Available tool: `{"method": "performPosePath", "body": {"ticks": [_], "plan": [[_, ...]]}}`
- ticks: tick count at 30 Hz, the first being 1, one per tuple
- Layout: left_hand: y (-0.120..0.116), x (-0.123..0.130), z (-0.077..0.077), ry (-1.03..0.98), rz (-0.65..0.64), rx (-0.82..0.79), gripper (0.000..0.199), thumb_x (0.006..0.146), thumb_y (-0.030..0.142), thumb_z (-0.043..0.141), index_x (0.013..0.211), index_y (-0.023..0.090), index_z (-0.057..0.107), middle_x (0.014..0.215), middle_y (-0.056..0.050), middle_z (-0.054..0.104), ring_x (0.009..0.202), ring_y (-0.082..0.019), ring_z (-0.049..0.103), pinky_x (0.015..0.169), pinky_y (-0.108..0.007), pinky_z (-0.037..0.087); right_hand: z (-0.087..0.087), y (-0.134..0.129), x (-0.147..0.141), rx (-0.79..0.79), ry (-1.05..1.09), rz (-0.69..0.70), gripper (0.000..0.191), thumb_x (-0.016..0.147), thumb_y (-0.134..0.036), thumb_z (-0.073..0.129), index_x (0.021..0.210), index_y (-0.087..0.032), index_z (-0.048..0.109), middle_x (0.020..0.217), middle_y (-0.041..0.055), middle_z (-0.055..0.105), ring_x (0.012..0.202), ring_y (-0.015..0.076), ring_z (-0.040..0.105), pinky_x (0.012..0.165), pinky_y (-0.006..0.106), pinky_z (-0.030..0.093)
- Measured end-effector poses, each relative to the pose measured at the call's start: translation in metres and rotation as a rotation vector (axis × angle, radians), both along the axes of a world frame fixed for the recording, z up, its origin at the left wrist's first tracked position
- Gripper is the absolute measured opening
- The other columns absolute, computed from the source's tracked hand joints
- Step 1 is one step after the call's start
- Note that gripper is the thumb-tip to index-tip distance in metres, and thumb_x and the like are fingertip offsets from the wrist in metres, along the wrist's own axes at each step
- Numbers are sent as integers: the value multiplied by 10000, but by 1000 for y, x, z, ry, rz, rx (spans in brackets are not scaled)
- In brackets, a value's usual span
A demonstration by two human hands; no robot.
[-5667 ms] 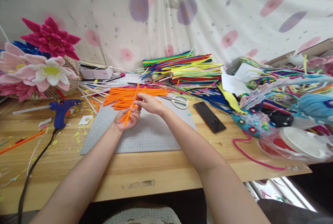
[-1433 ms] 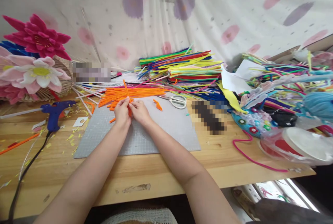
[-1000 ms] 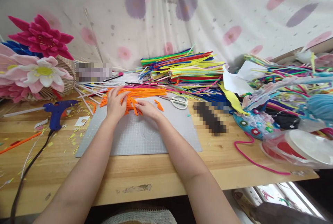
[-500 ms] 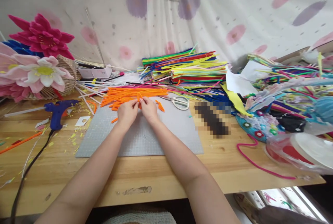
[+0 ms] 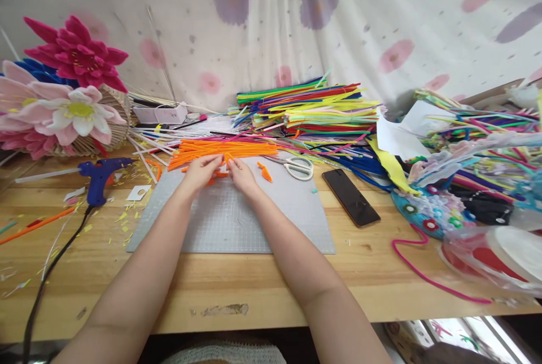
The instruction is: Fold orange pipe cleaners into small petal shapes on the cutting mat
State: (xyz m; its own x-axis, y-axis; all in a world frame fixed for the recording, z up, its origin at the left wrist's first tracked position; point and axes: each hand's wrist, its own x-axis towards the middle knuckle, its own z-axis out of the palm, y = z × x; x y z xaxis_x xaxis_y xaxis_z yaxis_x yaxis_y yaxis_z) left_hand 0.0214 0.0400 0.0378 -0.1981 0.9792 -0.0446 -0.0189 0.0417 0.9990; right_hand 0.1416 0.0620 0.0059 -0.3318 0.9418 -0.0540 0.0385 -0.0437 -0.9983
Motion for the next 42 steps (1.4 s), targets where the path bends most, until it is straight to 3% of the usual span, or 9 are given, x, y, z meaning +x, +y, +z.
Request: {"method": "performPosePath", "body": {"ticks": [3,6,12,19,30,37,42], "plan": [[-1,-11,3,-220,-26,-59,237,630,291,722,827,160,715,631,-19,610,529,-89,504,543,-223,426,8,-9,-3,-180,223,139,313,767,-500,525,721,-214,407,513,-85,272,440,65,248,478,216,262],[-3,-14,2,-391,-147,-65,303,584,315,760,828,143,707,599,-5,586,492,-58,488,503,-192,418,16,-17,-4,-251,341,226,324,728,-485,586,720,-208,418,498,-95,238,436,57,204,463,213,221],[-3,-14,-1,-440,-215,-96,308,519,328,798,741,140,697,585,-6,595,483,-60,513,481,-183,444,23,-20,1,-271,461,311,258,740,-406,602,733,-182,474,498,-85,275,455,59,236,478,216,243],[-3,-13,-3,-439,-191,-130,230,579,271,774,727,129,669,631,-22,616,516,-71,554,486,-181,453,20,-20,1,-188,431,283,283,718,-425,619,706,-181,477,517,-74,326,484,68,277,519,228,293],[-5,-12,-2,-320,-275,-17,366,537,443,762,604,135,575,518,-5,554,457,-111,543,475,-253,470,17,-20,-5,-58,404,231,305,708,-464,612,691,-184,493,557,-56,382,522,75,343,550,230,321],[-4,-16,1,-311,-159,-4,329,547,371,772,650,123,581,542,0,559,459,-96,543,488,-241,479,20,-16,-3,-64,254,262,315,792,-482,509,691,-185,487,524,-64,334,497,73,324,547,232,333],[-4,-19,2,-208,-143,-88,394,549,457,745,704,116,626,549,9,553,466,-79,524,478,-218,472,17,-15,-4,67,118,178,338,795,-515,496,719,-187,461,573,-58,365,525,68,337,527,214,310]]}}
